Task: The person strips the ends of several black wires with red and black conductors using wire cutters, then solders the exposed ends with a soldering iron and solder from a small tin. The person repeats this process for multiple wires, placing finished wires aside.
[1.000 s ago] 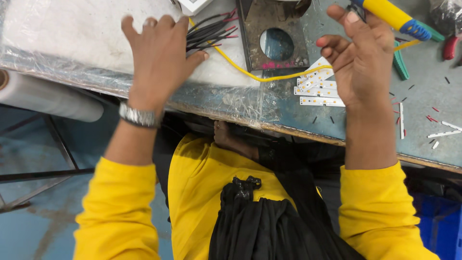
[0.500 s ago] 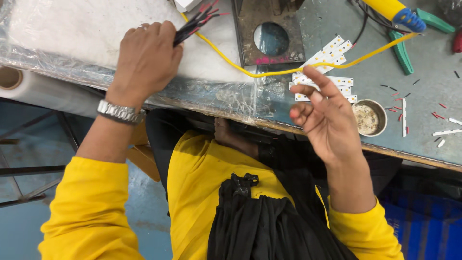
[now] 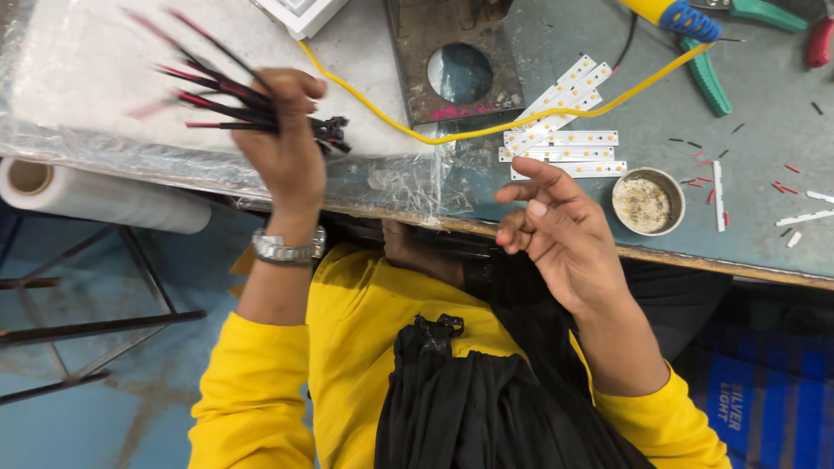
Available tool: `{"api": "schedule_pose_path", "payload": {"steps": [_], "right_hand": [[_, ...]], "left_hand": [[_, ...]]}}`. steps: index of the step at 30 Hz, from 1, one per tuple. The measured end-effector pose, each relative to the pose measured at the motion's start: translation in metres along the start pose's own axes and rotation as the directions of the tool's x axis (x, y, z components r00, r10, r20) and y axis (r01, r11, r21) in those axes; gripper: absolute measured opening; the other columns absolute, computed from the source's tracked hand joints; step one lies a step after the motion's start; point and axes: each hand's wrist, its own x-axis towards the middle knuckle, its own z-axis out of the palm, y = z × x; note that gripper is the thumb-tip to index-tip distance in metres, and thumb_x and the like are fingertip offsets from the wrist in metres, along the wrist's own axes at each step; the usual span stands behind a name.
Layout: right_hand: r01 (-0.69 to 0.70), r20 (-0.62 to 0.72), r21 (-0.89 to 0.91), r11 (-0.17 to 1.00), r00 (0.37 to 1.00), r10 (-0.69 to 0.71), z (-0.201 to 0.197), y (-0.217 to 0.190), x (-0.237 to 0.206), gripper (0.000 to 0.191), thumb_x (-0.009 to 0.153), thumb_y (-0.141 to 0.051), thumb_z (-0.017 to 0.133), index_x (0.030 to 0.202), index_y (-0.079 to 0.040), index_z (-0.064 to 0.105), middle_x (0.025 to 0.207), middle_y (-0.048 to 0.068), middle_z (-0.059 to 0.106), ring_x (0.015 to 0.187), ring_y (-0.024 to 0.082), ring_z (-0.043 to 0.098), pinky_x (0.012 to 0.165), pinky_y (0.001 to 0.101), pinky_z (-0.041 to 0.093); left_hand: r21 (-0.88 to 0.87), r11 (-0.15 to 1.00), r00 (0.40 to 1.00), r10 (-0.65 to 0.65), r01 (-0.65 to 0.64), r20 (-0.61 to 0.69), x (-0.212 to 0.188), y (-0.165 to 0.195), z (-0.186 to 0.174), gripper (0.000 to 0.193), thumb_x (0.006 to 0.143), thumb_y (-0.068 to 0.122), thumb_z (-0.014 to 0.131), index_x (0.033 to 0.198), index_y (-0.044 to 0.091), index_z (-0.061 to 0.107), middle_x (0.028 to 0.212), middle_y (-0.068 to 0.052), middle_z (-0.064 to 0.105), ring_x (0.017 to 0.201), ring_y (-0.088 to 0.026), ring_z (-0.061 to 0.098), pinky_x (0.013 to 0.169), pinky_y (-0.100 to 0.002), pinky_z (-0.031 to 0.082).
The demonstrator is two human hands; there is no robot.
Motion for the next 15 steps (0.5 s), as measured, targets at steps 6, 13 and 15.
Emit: {"api": "schedule_pose_path", "payload": {"steps": [6,13,15], "right_hand": [[0.015,-0.011,-0.037,0.999,1.000,-0.016,-0.004,-0.007,-0.013,0.043,0.105,-0.006,0.056,0.147,0.003,0.050,0.125,0.017,0.064,0.093,0.023,0.069,0.080,0.0309,0.055],[0.154,0.020,-0.257,0.954,0.988,-0.154,-0.011,-0.028,-0.036,0.039,0.102,-0.006,0.062,0.139,0.004,0.057,0.118,0.016,0.069,0.092,0.023,0.070,0.081,0.0326,0.057],[0.285,-0.057,-0.482,0.828,0.933,-0.354,-0.021,-0.062,-0.042,0.028,0.104,-0.009,0.064,0.130,0.002,0.061,0.109,0.014,0.070,0.088,0.020,0.070,0.082,0.0342,0.060]], "left_hand": [[-0.150,0.985,0.997,-0.080,0.080,0.008,-0.002,0.012,0.017,0.029,0.114,0.025,0.068,0.105,0.001,0.054,0.075,-0.007,0.060,0.069,-0.014,0.060,0.072,-0.031,0.054],[-0.111,0.994,0.999,0.016,-0.021,-0.045,-0.008,0.036,0.030,0.032,0.112,0.027,0.070,0.107,0.002,0.051,0.072,-0.007,0.056,0.060,-0.013,0.059,0.061,-0.028,0.053],[-0.011,1.000,0.999,-0.021,0.021,0.047,-0.011,0.039,0.031,0.031,0.113,0.026,0.070,0.106,0.000,0.054,0.076,-0.007,0.058,0.063,-0.013,0.061,0.061,-0.027,0.053]]}}
